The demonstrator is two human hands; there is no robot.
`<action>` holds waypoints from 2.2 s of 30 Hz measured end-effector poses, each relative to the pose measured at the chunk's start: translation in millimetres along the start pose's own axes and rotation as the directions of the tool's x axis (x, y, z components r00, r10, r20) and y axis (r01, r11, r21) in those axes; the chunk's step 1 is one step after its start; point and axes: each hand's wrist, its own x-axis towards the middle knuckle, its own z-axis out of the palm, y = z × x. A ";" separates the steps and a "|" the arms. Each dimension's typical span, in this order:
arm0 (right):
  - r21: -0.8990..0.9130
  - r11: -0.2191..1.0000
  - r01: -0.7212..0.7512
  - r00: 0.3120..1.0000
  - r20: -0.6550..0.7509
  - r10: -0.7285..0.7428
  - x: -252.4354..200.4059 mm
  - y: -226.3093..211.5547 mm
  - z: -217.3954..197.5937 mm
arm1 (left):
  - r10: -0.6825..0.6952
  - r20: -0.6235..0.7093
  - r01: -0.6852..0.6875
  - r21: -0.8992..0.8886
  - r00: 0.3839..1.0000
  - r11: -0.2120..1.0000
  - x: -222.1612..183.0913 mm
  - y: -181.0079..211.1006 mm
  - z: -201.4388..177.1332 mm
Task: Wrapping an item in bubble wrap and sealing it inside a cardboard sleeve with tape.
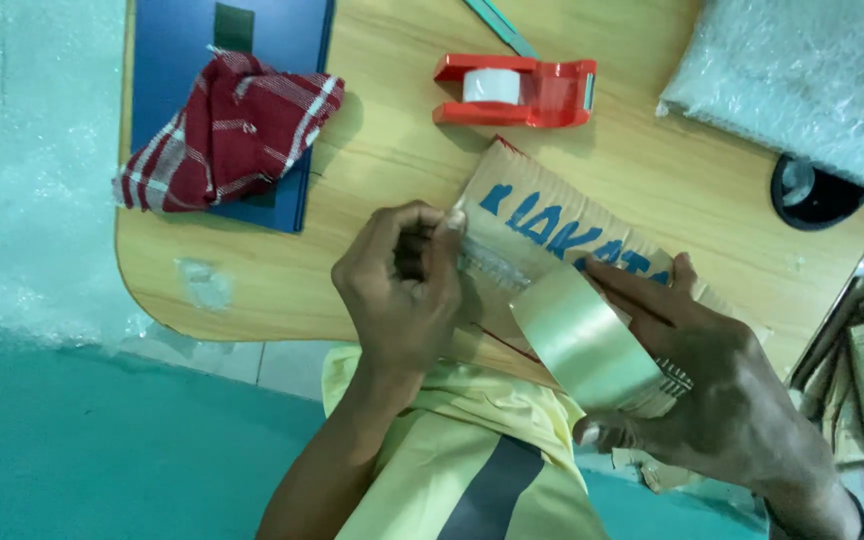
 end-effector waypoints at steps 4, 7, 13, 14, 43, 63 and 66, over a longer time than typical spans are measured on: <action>0.014 1.000 0.017 1.000 -0.021 -0.017 4.0 -6.6 -2.7 | -0.039 0.006 0.039 -0.015 0.999 0.999 0.2 2.0 -2.1; -0.018 0.999 -0.049 0.997 -0.060 0.048 6.6 -10.4 -2.3 | 0.003 0.011 -0.003 0.031 1.000 1.000 -0.9 -6.2 -2.0; 0.063 0.998 -0.009 0.994 -0.110 0.016 4.2 0.5 8.5 | -0.089 0.024 0.090 -0.025 0.996 0.996 -0.3 3.5 -6.9; 0.068 0.998 -0.016 0.994 -0.107 0.024 4.6 -2.1 8.2 | -0.095 0.031 0.096 -0.021 0.995 0.995 -0.4 4.0 -8.3; 0.006 0.986 -0.168 0.979 -0.120 0.167 10.6 -17.7 13.9 | -0.006 0.017 0.004 0.125 1.000 0.992 9.7 -20.3 -16.4; 0.047 0.982 -0.181 0.973 -0.138 0.186 9.3 -16.2 12.0 | 0.386 0.321 -0.465 0.223 0.865 0.857 7.4 -24.1 -38.2; 0.063 0.980 -0.191 0.971 -0.132 0.198 8.7 -13.2 12.1 | 0.389 0.418 -0.536 0.330 0.821 0.777 5.4 -34.2 -33.4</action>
